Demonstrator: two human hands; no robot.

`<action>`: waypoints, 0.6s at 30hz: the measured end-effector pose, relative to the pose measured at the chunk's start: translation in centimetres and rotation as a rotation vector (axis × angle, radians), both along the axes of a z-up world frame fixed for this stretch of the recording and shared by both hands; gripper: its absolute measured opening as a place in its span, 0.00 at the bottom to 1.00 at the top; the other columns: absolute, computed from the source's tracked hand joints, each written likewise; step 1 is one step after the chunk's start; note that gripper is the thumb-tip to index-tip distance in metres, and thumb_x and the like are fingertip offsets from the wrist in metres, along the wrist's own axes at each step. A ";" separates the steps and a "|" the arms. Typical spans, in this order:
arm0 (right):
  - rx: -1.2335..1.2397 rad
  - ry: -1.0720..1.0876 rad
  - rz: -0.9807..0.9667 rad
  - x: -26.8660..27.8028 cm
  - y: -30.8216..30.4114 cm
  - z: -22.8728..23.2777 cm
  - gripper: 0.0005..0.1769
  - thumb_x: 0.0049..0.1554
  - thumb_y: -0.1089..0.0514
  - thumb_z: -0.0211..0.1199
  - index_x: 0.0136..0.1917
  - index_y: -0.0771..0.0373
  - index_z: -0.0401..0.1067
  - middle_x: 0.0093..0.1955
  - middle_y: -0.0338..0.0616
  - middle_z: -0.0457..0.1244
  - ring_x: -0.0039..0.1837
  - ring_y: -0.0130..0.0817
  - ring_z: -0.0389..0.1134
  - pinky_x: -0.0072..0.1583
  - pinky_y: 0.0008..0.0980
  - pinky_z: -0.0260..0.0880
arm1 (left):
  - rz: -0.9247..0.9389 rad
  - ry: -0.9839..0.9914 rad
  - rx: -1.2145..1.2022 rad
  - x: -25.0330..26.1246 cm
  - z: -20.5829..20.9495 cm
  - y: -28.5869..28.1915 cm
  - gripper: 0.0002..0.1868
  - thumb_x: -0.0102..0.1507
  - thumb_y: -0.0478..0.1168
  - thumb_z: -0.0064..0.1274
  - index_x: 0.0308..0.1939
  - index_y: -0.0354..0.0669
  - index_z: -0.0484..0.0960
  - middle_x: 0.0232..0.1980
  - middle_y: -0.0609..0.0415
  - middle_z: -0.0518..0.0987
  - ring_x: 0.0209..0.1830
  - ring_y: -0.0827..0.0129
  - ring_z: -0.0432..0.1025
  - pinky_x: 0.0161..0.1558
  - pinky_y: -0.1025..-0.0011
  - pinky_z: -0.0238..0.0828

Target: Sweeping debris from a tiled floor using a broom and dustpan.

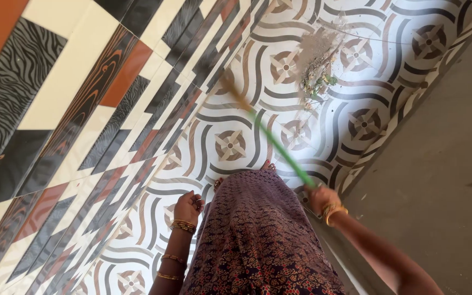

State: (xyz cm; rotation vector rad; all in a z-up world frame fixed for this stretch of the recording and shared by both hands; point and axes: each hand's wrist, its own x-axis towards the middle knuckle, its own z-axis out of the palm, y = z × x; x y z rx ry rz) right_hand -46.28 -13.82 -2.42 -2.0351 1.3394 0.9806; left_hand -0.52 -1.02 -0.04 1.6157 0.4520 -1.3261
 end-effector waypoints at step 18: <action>0.168 0.051 0.134 12.8 -9.2 -8.9 0.26 0.63 0.55 0.58 0.73 0.45 0.60 0.46 0.42 0.69 0.48 0.30 0.74 0.50 0.28 0.75 | 0.023 -0.064 0.021 3.1 2.4 3.4 0.10 0.65 0.40 0.51 0.45 0.41 0.71 0.34 0.51 0.77 0.30 0.62 0.72 0.32 0.64 0.65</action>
